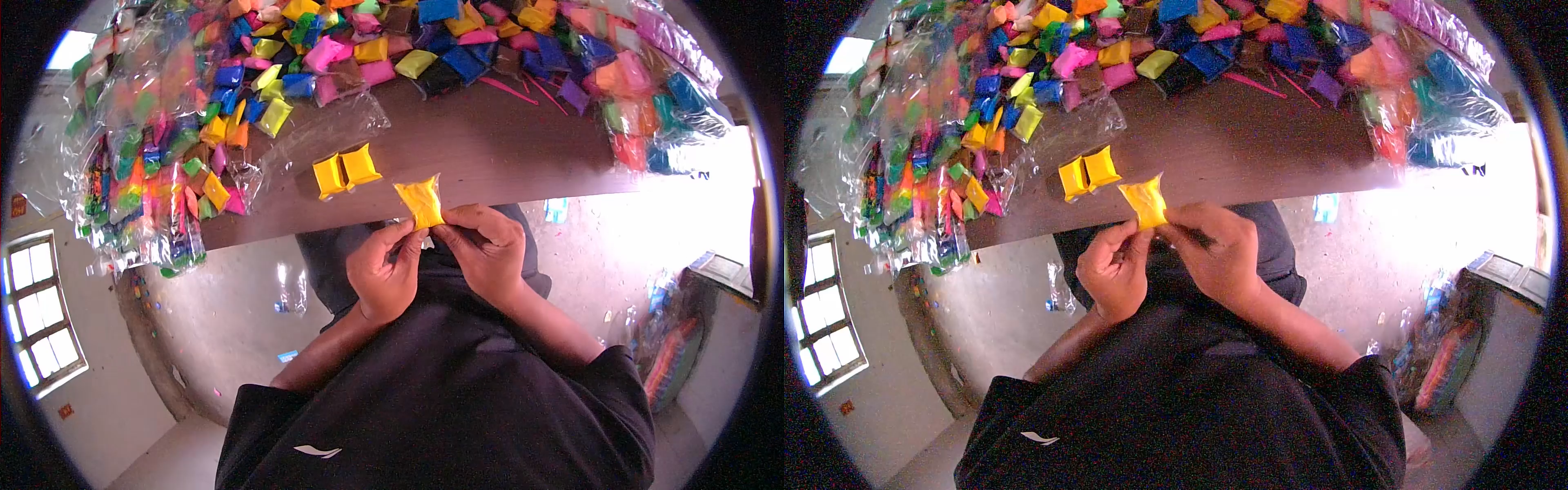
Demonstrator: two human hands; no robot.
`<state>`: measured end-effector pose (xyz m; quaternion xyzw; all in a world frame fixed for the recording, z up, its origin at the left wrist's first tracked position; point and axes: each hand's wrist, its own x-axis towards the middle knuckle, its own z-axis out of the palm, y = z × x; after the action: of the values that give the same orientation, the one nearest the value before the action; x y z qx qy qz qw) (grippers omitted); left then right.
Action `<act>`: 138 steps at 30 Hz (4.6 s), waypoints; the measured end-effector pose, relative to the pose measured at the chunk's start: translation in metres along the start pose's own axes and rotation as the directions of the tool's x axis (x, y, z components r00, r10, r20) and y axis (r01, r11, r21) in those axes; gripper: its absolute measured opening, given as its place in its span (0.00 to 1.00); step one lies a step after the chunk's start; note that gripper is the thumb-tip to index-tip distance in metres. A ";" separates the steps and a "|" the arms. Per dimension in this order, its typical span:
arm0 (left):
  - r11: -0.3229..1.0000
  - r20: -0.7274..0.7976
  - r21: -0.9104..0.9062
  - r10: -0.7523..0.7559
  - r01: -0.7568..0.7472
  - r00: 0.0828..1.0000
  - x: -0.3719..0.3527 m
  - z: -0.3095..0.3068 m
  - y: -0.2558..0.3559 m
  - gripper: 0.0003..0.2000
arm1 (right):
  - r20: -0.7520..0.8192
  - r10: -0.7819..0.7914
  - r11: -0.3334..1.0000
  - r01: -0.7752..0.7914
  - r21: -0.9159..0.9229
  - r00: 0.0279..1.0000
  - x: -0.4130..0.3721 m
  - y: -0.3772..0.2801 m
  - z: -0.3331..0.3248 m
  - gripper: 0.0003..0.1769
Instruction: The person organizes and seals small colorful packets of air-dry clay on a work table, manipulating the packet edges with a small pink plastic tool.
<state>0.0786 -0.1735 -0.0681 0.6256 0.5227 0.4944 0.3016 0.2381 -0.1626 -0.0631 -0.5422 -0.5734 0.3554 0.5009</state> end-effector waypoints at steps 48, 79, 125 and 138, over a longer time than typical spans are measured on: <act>0.761 0.355 -0.278 -0.485 0.586 0.799 0.036 -0.003 -0.010 0.12 | 0.311 -0.139 0.987 0.157 -0.032 0.940 0.029 0.020 -0.010 0.26; 0.706 0.180 0.613 0.313 -0.355 0.933 0.066 -0.012 -0.036 0.22 | 0.185 -0.053 0.985 0.082 -0.152 0.981 0.052 0.027 0.000 0.35; 0.718 0.466 0.447 0.321 -0.533 0.825 0.104 -0.069 -0.084 0.27 | 0.355 -0.341 0.856 0.444 -0.266 0.871 0.076 0.040 0.057 0.15; 0.745 0.394 0.466 0.308 -0.477 0.866 0.099 -0.067 -0.083 0.24 | 0.654 -0.234 0.677 0.604 -0.421 0.719 0.078 0.025 0.024 0.35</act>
<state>-0.0172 -0.0657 -0.0903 0.8477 0.4464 0.2779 0.0709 0.2286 -0.0793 -0.0780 -0.3924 -0.8874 0.1595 0.1820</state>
